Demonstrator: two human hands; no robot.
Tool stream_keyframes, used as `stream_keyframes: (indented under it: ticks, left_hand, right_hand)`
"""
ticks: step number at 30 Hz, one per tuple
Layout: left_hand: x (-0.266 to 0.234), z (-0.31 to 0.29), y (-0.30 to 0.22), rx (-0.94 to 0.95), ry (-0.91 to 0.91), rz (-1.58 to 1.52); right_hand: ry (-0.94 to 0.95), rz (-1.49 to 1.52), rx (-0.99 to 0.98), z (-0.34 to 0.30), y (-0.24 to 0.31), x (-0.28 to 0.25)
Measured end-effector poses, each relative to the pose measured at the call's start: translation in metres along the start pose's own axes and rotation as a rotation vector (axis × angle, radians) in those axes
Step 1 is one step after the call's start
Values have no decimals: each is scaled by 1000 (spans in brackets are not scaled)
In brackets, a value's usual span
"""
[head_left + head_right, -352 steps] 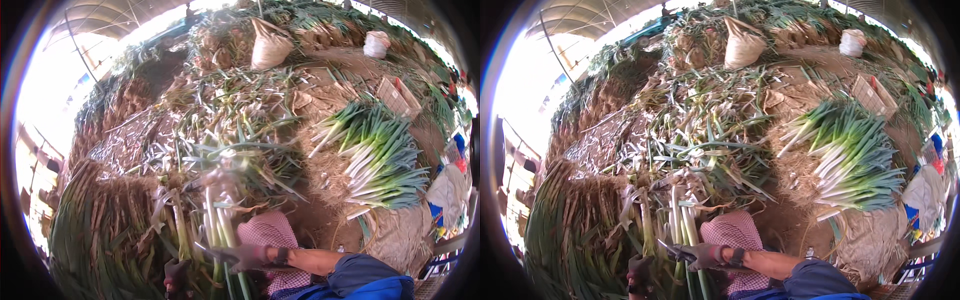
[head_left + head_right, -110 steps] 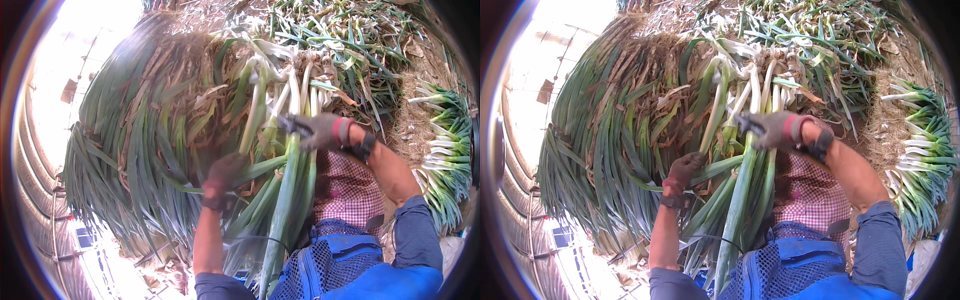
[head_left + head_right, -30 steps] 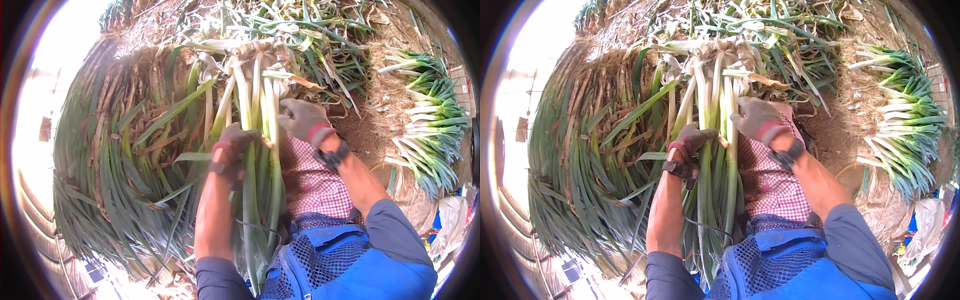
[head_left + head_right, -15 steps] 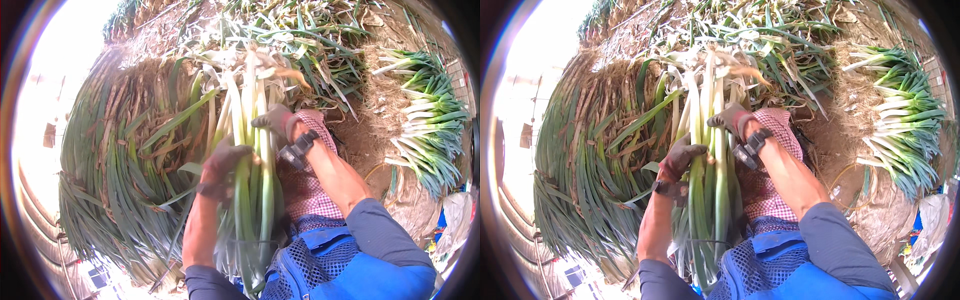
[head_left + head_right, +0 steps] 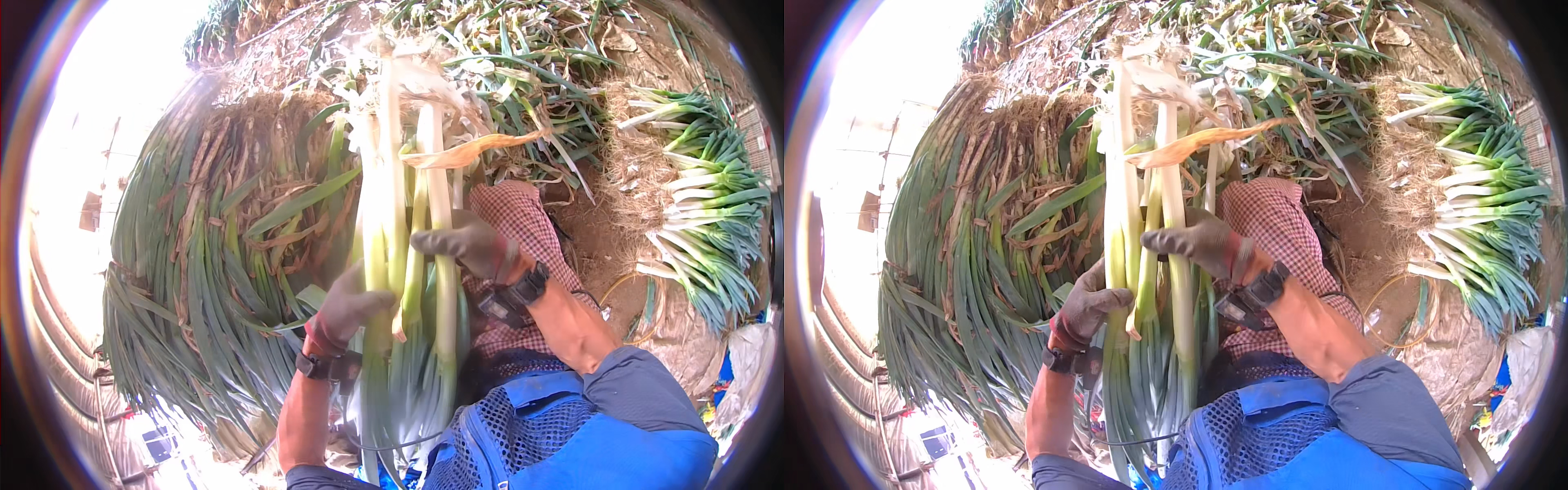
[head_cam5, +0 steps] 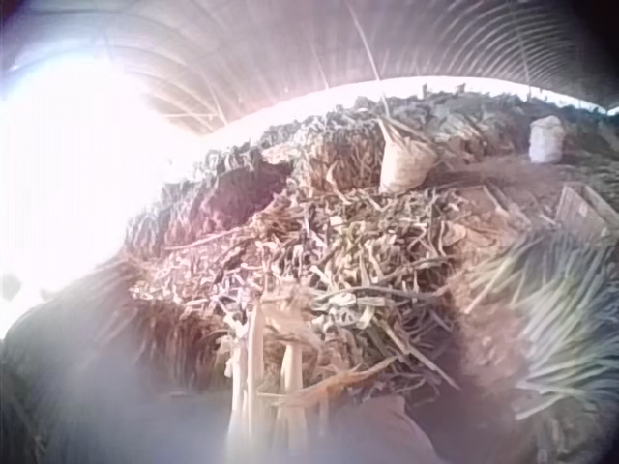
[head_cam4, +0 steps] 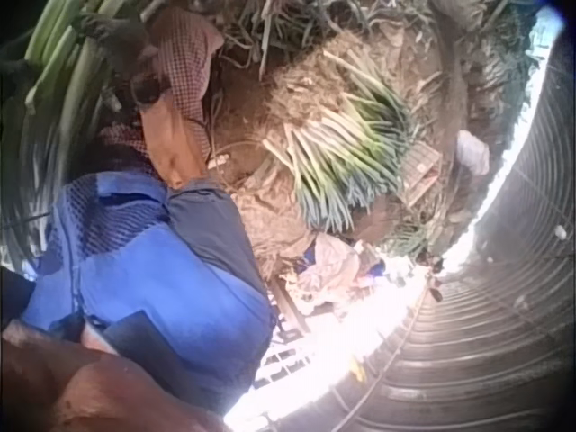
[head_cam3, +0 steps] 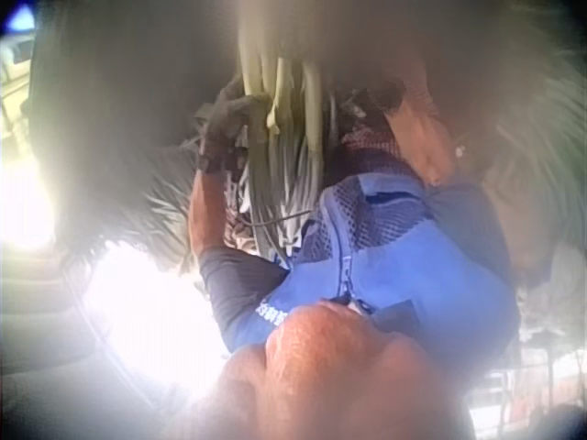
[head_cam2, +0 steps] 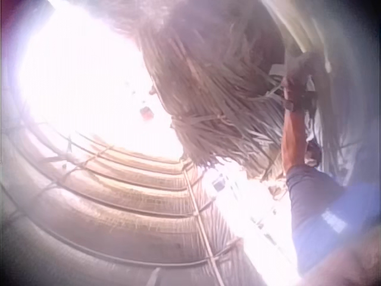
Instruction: The person processes scallions by pulling them from a large bundle, using a hand-held tool to trim the roots and outer leaves, and placing the cleaned scallions into a pile.
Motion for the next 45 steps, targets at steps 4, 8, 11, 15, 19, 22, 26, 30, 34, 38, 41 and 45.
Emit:
stream_keyframes:
  ticks: [4,8,11,15,19,22,26,30,34,38,41,45]
  left_hand:
    - [-1,-8,6,-11,34,-63]
    - [12,-20,8,10,77,-67]
    - [24,-33,-3,84,40,49]
    - [54,-56,-12,86,146,166]
    - [23,-43,-6,-72,186,617]
    - [-39,20,-48,304,-226,563]
    - [-58,88,-24,294,-345,489]
    - [-49,84,-11,127,-375,207]
    - [-24,38,-52,310,-233,60]
    - [7,-11,-82,474,6,32]
    - [16,-30,-74,461,-55,65]
    - [28,-66,-87,694,-303,1221]
  right_hand:
    - [53,-263,119,-15,4,33]
    - [-2,-348,58,9,28,40]
    - [-91,-348,-168,16,45,28]
    - [-144,-23,-159,-1,24,0]
    - [19,367,-224,-22,26,0]
    - [-85,404,-161,-25,16,-12]
    - [-211,254,-60,-27,3,-36]
    - [-84,-244,56,-11,10,-39]
    - [312,-445,11,10,43,22]
    - [149,-718,-175,20,90,74]
    - [179,-844,-195,25,100,109]
    - [149,-937,-156,26,83,136]
Point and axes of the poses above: each hand's wrist, its own z-axis towards the middle knuckle, its own x-axis out of the palm, y = z × x, the point moved 10 cm from there along z, towards the middle knuckle, and after that the axes turned 3 degrees about -z, right-handed, at the moved point
